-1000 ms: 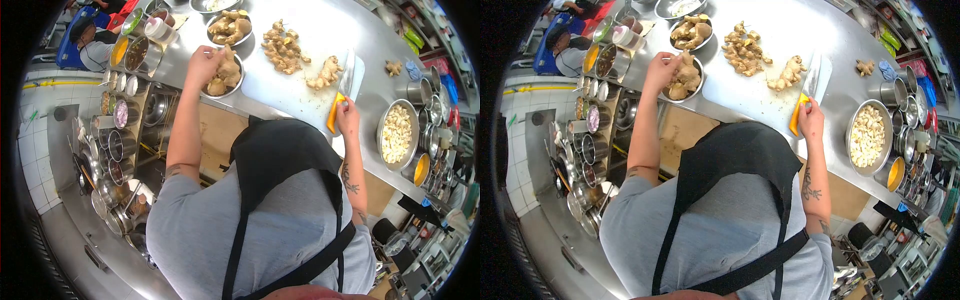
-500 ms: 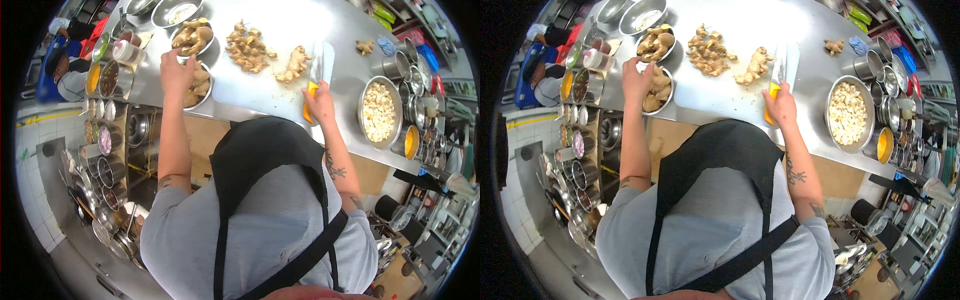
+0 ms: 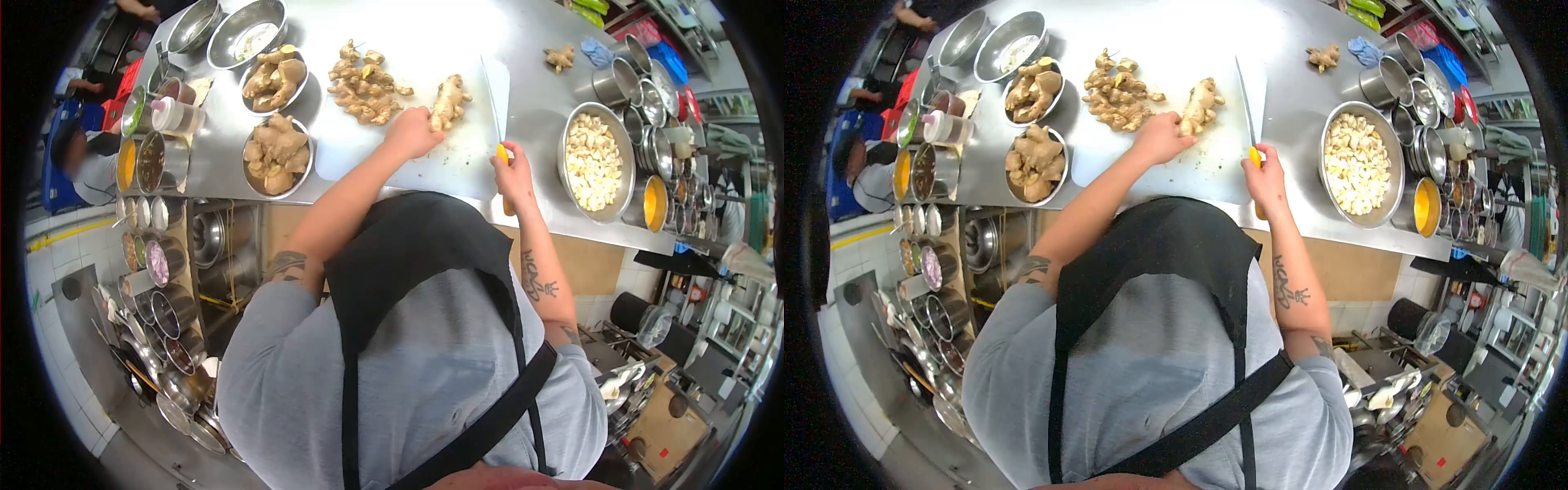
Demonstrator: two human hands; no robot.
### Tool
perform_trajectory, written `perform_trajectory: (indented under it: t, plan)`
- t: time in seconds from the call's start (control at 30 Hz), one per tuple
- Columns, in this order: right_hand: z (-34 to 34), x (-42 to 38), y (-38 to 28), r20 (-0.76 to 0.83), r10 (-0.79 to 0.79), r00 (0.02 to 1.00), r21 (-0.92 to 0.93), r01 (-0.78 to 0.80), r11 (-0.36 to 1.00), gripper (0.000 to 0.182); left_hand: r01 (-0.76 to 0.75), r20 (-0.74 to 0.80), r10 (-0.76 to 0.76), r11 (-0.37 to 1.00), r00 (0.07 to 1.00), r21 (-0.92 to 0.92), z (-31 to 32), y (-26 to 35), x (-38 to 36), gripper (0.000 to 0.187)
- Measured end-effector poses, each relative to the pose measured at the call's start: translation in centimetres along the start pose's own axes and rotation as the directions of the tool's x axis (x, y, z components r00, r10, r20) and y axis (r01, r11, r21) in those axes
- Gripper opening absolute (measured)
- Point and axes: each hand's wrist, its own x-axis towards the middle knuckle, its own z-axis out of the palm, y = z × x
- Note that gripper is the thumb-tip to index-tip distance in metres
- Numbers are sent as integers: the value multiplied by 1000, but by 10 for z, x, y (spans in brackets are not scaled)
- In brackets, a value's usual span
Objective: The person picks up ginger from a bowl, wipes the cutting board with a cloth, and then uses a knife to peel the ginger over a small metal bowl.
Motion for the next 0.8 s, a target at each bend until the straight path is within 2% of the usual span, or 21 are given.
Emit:
perform_trajectory:
  t: [0.07,0.27,0.37,0.47,0.57,0.67,0.8]
  plan:
    - [3,-6,6,-7,4,1000,23,-4,1000,52,-32,3,33,995,999,-94,2,-14,-2,50]
    - [12,-5,16,-28,-41,999,44,42,998,51,-204,-105,200,978,974,-37,-4,-27,-20,37]
    - [12,-6,12,-8,-28,1000,32,28,999,51,-339,-200,336,941,920,24,1,-36,-23,39]
    - [11,-7,10,-10,-51,999,10,51,999,51,-313,-225,263,923,938,-224,1,-30,-32,41]
    - [11,-9,10,-13,-77,997,-12,76,997,50,-197,-186,147,937,971,-288,-8,-23,-37,40]
    - [10,-7,9,0,-63,998,-14,63,998,50,-55,-79,24,900,997,-432,-8,-35,-26,36]
    - [10,-6,8,-1,-76,997,0,76,997,47,9,16,-2,871,1000,-492,-11,-39,-20,34]
